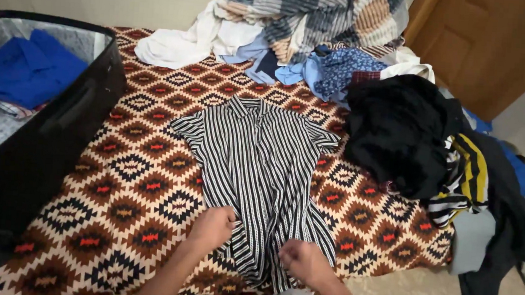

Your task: The person places a folded shirt into a suitcase, buttons and folds another shirt on the bed, and puts it into the suitcase by hand.

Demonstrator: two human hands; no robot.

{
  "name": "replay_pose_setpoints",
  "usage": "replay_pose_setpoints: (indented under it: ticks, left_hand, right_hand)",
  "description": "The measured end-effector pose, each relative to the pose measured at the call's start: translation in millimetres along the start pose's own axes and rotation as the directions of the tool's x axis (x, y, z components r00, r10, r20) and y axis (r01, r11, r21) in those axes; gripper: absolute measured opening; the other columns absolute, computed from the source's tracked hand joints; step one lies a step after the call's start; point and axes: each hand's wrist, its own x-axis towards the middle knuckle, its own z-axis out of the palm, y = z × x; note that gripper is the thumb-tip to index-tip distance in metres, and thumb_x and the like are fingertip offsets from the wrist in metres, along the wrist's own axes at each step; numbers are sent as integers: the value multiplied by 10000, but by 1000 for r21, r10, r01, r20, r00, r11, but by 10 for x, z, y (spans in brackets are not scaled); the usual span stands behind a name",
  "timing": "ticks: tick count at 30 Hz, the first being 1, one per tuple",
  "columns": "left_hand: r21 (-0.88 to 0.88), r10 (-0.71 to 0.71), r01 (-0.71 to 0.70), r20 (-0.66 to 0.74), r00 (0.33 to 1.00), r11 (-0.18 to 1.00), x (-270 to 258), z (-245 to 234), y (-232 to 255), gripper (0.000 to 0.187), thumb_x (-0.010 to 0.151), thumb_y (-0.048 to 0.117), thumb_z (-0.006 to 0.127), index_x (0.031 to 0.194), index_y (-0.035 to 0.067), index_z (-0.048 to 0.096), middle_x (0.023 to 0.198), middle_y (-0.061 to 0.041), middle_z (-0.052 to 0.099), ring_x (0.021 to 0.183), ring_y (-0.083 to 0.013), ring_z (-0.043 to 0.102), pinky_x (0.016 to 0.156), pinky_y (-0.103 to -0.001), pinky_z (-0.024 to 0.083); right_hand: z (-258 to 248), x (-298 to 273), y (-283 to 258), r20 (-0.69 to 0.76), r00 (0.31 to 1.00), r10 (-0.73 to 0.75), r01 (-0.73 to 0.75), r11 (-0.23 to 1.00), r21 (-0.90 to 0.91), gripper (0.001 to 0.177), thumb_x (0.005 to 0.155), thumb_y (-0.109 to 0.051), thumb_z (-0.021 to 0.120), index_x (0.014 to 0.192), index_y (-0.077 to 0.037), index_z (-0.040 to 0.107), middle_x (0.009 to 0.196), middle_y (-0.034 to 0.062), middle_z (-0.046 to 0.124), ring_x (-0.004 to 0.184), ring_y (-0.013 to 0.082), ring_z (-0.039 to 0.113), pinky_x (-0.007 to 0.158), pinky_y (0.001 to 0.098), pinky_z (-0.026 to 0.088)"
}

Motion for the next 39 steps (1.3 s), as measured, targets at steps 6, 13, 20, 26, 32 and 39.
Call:
replay_pose_setpoints:
  ticks: [6, 13, 20, 26, 32, 39]
  left_hand:
    - [342, 591, -518, -157, 791, 784, 332, -5, -253, 708, 644, 226, 883, 1265, 14, 616, 1301, -222, 611, 1271, -441, 542, 1066, -634, 385]
    - [242, 471, -405, -402, 785, 882, 1348, -566, -372, 434, 819, 63, 693, 1245, 82, 613, 1216, -123, 645, 1248, -319, 566, 1098, -417, 466]
    - [284, 442, -377, -215, 871, 881, 2247, -569, -464, 461, 697, -102, 677, 1138, 30, 664, 1099, -155, 650, 1096, -337, 632, 984, -479, 509]
    - [281, 354, -313, -110, 929, 907, 2338, -707, -482, 386, 728, -192, 599, 1035, 27, 678, 1048, -143, 672, 1060, -328, 663, 978, -412, 545]
    - [235, 332, -299, -117, 936, 925, 1924, -667, -748, 368, 718, -112, 642, 1018, 94, 701, 1002, -171, 699, 1006, -381, 667, 909, -461, 528]
    - [287, 312, -341, 142, 939, 895, 1140, -368, -908, 245, 691, -63, 631, 845, 99, 731, 939, -164, 734, 968, -349, 693, 864, -419, 549]
  right_hand:
    - [-259, 432, 58, -88, 991, -96, 69, 961, -267, 389, 852, -48, 566, 1238, -58, 612, 1199, 166, 685, 1057, 339, 690, 948, 404, 532]
    - [-422, 1795, 388, -77, 929, -362, 322, 892, -317, 708, 679, 102, 560, 1373, -28, 504, 1322, 201, 590, 1286, 383, 525, 1095, 436, 414]
    - [-487, 3007, 882, -35, 957, -287, 235, 844, -482, 555, 683, 69, 621, 1219, -69, 571, 1180, 160, 646, 1167, 372, 583, 1019, 428, 486]
    - [-473, 3138, 950, 13, 996, -93, 89, 894, -439, 409, 774, 61, 632, 1156, -73, 574, 1176, 156, 666, 1086, 386, 642, 910, 447, 548]
    - [-534, 2729, 987, 166, 984, 68, 33, 840, -541, 593, 754, -1, 653, 1322, -129, 542, 1179, 213, 656, 1057, 388, 675, 939, 436, 551]
    - [-349, 1626, 1037, 296, 955, -9, 159, 858, -489, 506, 772, -48, 674, 1272, -106, 619, 1160, 176, 698, 1115, 357, 667, 975, 444, 530]
